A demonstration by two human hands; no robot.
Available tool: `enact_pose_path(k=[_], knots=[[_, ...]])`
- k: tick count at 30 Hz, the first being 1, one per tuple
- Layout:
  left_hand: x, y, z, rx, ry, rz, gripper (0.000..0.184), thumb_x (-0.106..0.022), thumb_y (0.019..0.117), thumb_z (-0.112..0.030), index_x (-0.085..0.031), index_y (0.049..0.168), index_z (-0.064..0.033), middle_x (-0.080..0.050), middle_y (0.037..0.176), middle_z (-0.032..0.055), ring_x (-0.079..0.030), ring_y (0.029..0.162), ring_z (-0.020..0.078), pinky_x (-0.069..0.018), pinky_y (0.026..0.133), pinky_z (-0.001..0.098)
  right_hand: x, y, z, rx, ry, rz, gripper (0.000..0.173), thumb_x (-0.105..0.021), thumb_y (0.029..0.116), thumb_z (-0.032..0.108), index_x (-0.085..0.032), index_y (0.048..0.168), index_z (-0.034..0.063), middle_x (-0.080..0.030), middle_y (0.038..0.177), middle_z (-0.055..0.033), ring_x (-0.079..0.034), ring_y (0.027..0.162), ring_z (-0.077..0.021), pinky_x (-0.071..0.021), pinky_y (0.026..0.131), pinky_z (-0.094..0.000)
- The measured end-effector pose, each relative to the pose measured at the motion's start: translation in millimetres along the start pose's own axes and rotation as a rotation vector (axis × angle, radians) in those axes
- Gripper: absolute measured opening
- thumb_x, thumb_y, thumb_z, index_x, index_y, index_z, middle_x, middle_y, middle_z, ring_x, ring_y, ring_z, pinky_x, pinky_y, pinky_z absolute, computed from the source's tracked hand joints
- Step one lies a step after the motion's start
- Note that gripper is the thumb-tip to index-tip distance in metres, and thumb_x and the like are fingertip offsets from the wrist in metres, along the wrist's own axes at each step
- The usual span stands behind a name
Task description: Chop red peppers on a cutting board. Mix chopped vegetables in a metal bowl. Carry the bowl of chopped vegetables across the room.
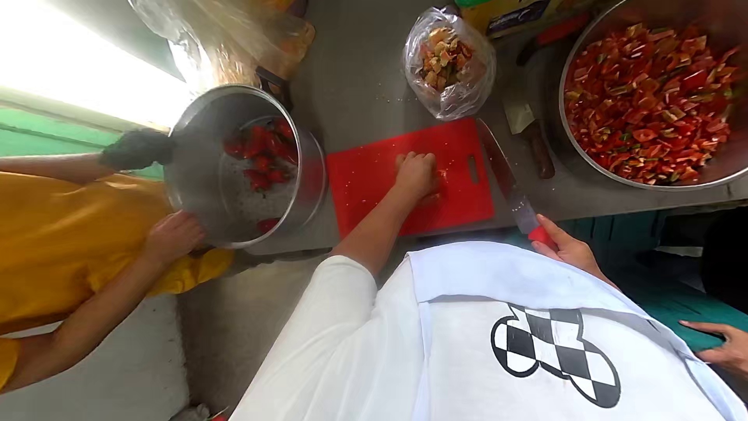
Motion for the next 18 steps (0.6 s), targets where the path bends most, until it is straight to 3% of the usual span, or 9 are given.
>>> enact_pose_path(k=[3, 5, 8, 12, 14, 16, 18], knots=[[23, -19, 18, 0.148, -0.162, -0.087, 0.036, -0.072, 0.0932, -0.026, -0.068, 0.121, -0.0040, -0.071, 0.115, 0.0184, -0.064, 0.116, 0.0391, -0.0385, 0.109, 0.0635, 1, 1, 1, 0.002, 0.015, 0.011, 0.053, -0.057, 0.1027, 0.023, -0.049, 0.151, 0.0038, -0.070, 0.119, -0.0291, -0.070, 0.103, -0.0420, -0.0541, 0.092, -0.0556], [35, -33, 38, 0.267, -0.276, -0.140, 0.039, -0.072, 0.0943, -0.027, -0.066, 0.123, -0.0022, -0.071, 0.114, 0.0210, -0.067, 0.112, 0.0402, -0.0459, 0.102, 0.0629, 1, 2, 3, -0.015, 0.025, 0.025, 0.053, -0.057, 0.1031, 0.022, -0.048, 0.152, 0.0038, -0.069, 0.119, -0.0296, -0.070, 0.104, -0.0415, -0.0536, 0.093, -0.0541], [24, -40, 63, 0.369, -0.392, -0.128, 0.043, -0.073, 0.0952, -0.031, -0.065, 0.124, -0.0010, -0.070, 0.115, 0.0222, -0.066, 0.112, 0.0398, -0.0487, 0.100, 0.0621, -2, 5, 5, -0.055, 0.033, 0.054, 0.053, -0.058, 0.1034, 0.022, -0.047, 0.153, 0.0042, -0.069, 0.121, -0.0300, -0.069, 0.106, -0.0413, -0.0529, 0.095, -0.0536], [-1, -43, 67, 0.321, -0.318, -0.191, 0.057, -0.076, 0.0909, -0.043, -0.065, 0.127, -0.0003, -0.061, 0.132, 0.0244, -0.054, 0.130, 0.0420, -0.0410, 0.111, 0.0610, -6, 9, 6, -0.038, 0.038, 0.088, 0.053, -0.058, 0.1033, 0.022, -0.048, 0.153, 0.0044, -0.068, 0.122, -0.0299, -0.069, 0.107, -0.0424, -0.0521, 0.095, -0.0549], [-13, -50, 65, 0.234, -0.302, -0.262, 0.081, -0.078, 0.0853, -0.051, -0.054, 0.143, -0.0005, -0.051, 0.147, 0.0260, -0.045, 0.141, 0.0425, -0.0353, 0.117, 0.0594, -6, 12, 6, -0.015, 0.035, 0.104, 0.053, -0.058, 0.1034, 0.022, -0.048, 0.152, 0.0044, -0.068, 0.123, -0.0298, -0.069, 0.107, -0.0424, -0.0524, 0.095, -0.0546], [-32, -55, 66, 0.140, -0.271, -0.276, 0.111, -0.084, 0.0751, -0.058, -0.035, 0.159, -0.0040, -0.032, 0.163, 0.0262, -0.032, 0.151, 0.0425, -0.0250, 0.123, 0.0586, -8, 15, 6, -0.016, 0.019, 0.149, 0.053, -0.058, 0.1035, 0.022, -0.047, 0.153, 0.0053, -0.068, 0.122, -0.0302, -0.069, 0.107, -0.0431, -0.0520, 0.096, -0.0555], [-47, -57, 63, 0.089, -0.198, -0.262, 0.124, -0.086, 0.0691, -0.063, -0.026, 0.163, -0.0081, -0.020, 0.168, 0.0271, -0.023, 0.154, 0.0441, -0.0181, 0.124, 0.0618, -12, 19, 8, -0.044, 0.006, 0.220, 0.054, -0.058, 0.1040, 0.022, -0.045, 0.155, 0.0076, -0.067, 0.124, -0.0300, -0.068, 0.110, -0.0439, -0.0505, 0.098, -0.0569]])
Point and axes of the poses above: each hand's wrist, its own y-axis towards the middle knuckle, its own x-axis out of the back of the hand, z = x × y, the point moved 5 cm from there along y, towards the middle knuckle
